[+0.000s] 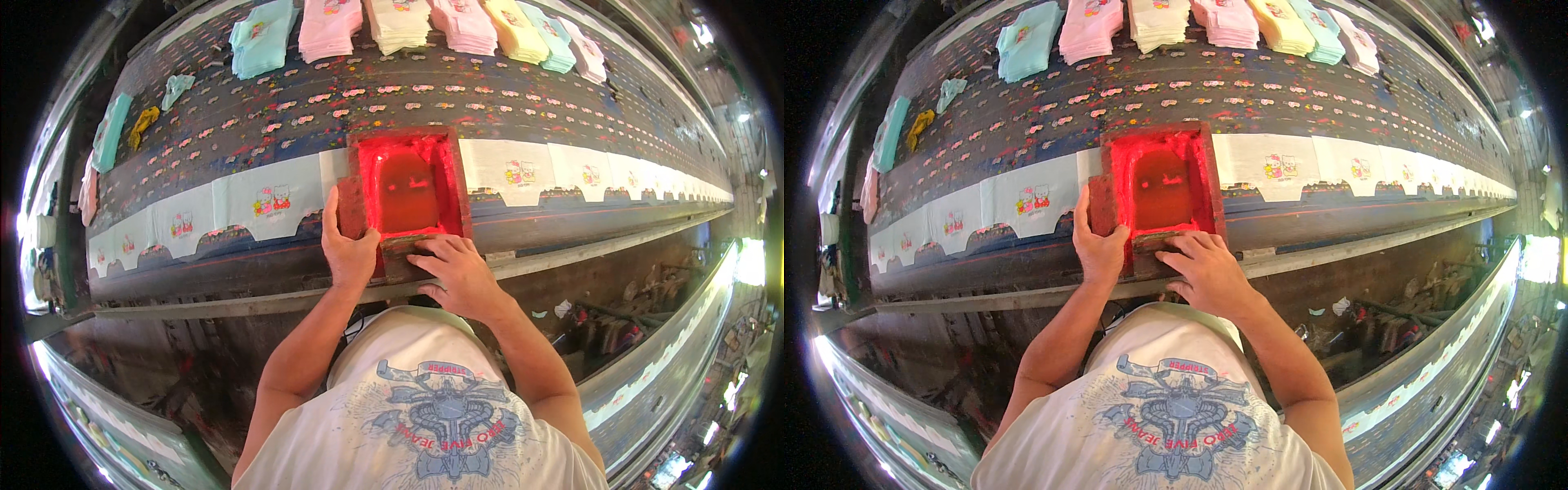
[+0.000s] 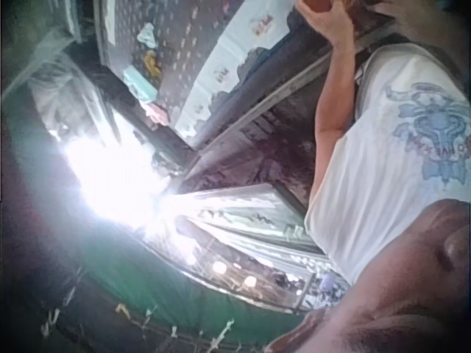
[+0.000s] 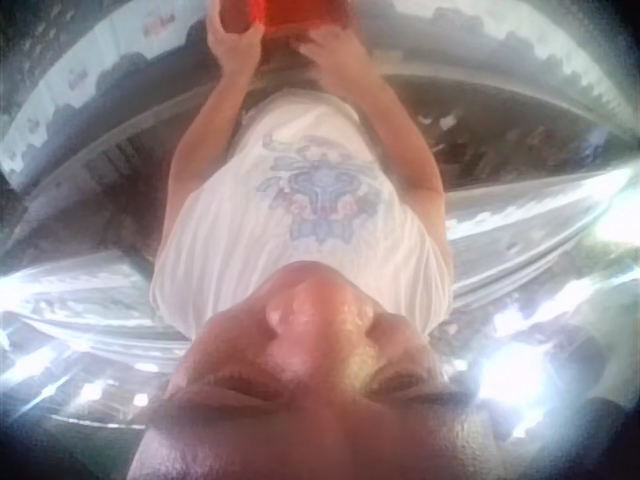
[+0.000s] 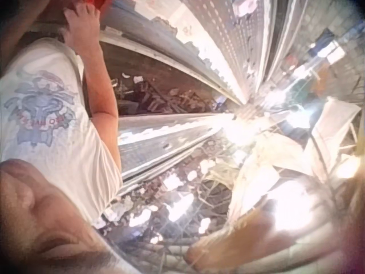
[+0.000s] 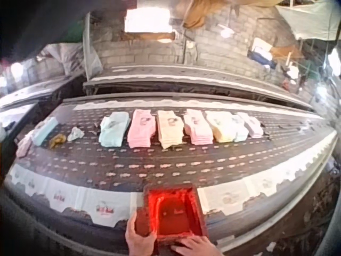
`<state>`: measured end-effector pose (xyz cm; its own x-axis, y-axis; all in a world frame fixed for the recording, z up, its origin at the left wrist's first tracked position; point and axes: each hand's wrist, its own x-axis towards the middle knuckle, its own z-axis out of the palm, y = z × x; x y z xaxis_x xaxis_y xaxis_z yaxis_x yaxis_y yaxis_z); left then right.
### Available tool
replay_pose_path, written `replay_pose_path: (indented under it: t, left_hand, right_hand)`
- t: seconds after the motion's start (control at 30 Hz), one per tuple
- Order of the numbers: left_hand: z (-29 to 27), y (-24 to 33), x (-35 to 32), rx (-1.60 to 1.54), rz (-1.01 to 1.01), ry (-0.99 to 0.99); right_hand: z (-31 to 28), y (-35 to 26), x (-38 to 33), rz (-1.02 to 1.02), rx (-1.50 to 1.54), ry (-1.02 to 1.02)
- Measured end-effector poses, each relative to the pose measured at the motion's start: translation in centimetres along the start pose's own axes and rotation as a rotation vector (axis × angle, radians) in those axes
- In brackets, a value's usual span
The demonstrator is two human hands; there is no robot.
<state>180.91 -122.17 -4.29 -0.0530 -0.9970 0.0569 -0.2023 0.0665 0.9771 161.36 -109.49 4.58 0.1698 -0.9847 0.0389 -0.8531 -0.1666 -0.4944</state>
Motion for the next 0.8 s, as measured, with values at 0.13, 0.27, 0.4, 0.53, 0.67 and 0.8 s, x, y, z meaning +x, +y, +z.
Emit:
replay_pose_path:
  t: [0.13,0.27,0.4,0.53,0.67,0.8]
  left_hand:
    - [0.4,1.3,-0.1,-0.005,-0.020,0.021]
    - [1.6,3.6,-1.1,-0.022,0.054,0.019]
    - [5.9,5.0,-2.2,-0.020,0.108,-0.008]
    - [13.0,6.2,-3.6,-0.058,0.085,-0.014]
    - [19.4,6.4,-5.4,-0.109,-0.005,-0.011]
    - [23.2,6.8,-6.6,-0.139,-0.088,0.004]
  right_hand:
    - [1.7,2.9,-2.8,0.176,0.145,0.338]
    - [1.1,5.4,-5.3,0.365,0.573,0.432]
    - [-0.6,8.8,-8.0,0.357,0.639,0.448]
    - [-2.9,13.8,-11.3,0.355,0.625,0.499]
    - [-5.9,19.0,-14.6,0.317,0.578,0.484]
    - [-8.4,22.4,-16.8,0.278,0.569,0.438]
